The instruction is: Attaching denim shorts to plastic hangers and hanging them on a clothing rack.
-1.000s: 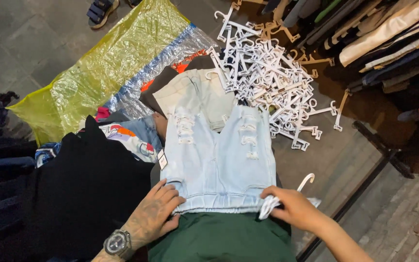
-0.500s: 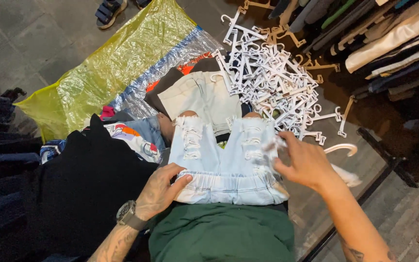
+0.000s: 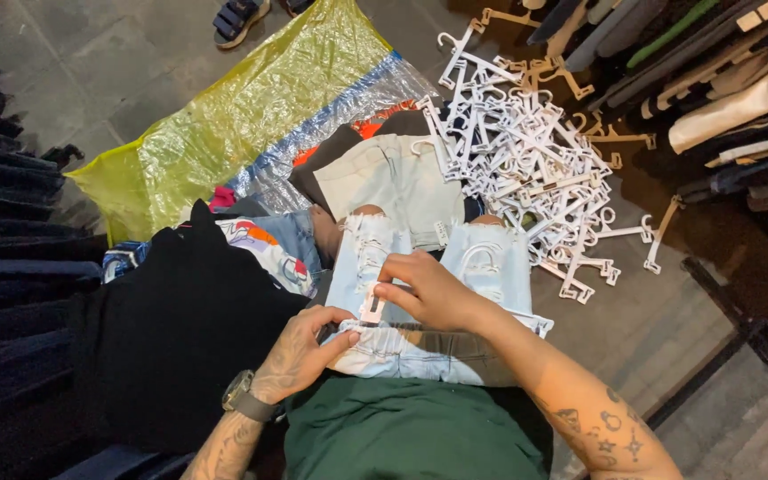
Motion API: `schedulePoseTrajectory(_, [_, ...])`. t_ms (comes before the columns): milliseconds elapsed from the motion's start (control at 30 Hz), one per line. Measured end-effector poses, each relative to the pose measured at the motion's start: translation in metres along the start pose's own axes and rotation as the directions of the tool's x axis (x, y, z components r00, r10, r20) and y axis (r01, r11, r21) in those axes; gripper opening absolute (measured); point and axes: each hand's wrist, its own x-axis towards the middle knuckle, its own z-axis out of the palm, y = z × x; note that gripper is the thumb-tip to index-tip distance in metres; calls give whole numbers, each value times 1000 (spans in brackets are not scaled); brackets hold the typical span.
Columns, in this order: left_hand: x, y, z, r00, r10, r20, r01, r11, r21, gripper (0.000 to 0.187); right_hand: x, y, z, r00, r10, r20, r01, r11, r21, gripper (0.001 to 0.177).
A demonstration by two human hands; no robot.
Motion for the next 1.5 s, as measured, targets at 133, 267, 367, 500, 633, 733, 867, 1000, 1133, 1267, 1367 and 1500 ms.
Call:
schedulePoseTrajectory(133, [-6, -12, 7, 995, 70, -73, -67, 997, 35, 34, 0, 8, 5, 1000, 17, 2, -17, 1000, 13, 34])
schedulePoseTrajectory(267, [-9, -13, 9, 996, 20, -89, -19, 1000, 4, 32, 0, 9, 11, 996, -88, 34, 89, 995, -33, 32])
schedulePoseTrajectory(367, [-11, -13, 11, 993, -19, -119, 19, 1000, -7, 32, -1, 8, 13, 984, -174, 30, 176, 979, -103, 31])
schedulePoseTrajectory(500, [-11, -15, 12, 983, -68, -172, 66, 998, -16, 32, -1, 7, 19, 980, -194, 37, 198, 967, -159, 30])
schedulePoseTrajectory(633, [-15, -17, 5, 981, -67, -182, 55, 996, -74, 32, -1, 7, 24, 982, -188, 28, 190, 967, -171, 30])
schedulePoseTrajectory(733, [-16, -24, 6, 990, -11, -138, 2, 998, -61, 33, 0, 5, 29, 980, -192, 51, 198, 965, -170, 28])
schedulePoseTrajectory(867, [-15, -28, 12, 970, 149, -194, -142, 989, 47, 25, 6, 2, 27, 980, -177, 90, 187, 975, -119, 28])
schedulePoseTrajectory(1000, [-17, -27, 17, 946, 197, -256, -190, 980, 55, 19, 8, 2, 23, 982, -133, 134, 142, 988, -61, 32])
schedulePoseTrajectory(1133, [-16, -31, 18, 967, 44, -250, -61, 996, -58, 25, 12, 3, 27, 977, -133, 165, 149, 985, -89, 30])
schedulePoseTrajectory(1267, [-14, -34, 25, 956, -57, -288, 19, 991, -132, 27, 11, 4, 37, 978, -103, 183, 117, 991, -66, 31])
schedulePoseTrajectory(1367, [-15, -33, 26, 947, -129, -293, 72, 978, -195, 26, 11, 5, 43, 980, -55, 193, 65, 997, -44, 32])
schedulePoseTrajectory(1500, [-9, -29, 13, 974, -177, -143, 141, 962, -235, 31, 11, 8, 51, 990, -5, 142, 24, 991, -131, 37])
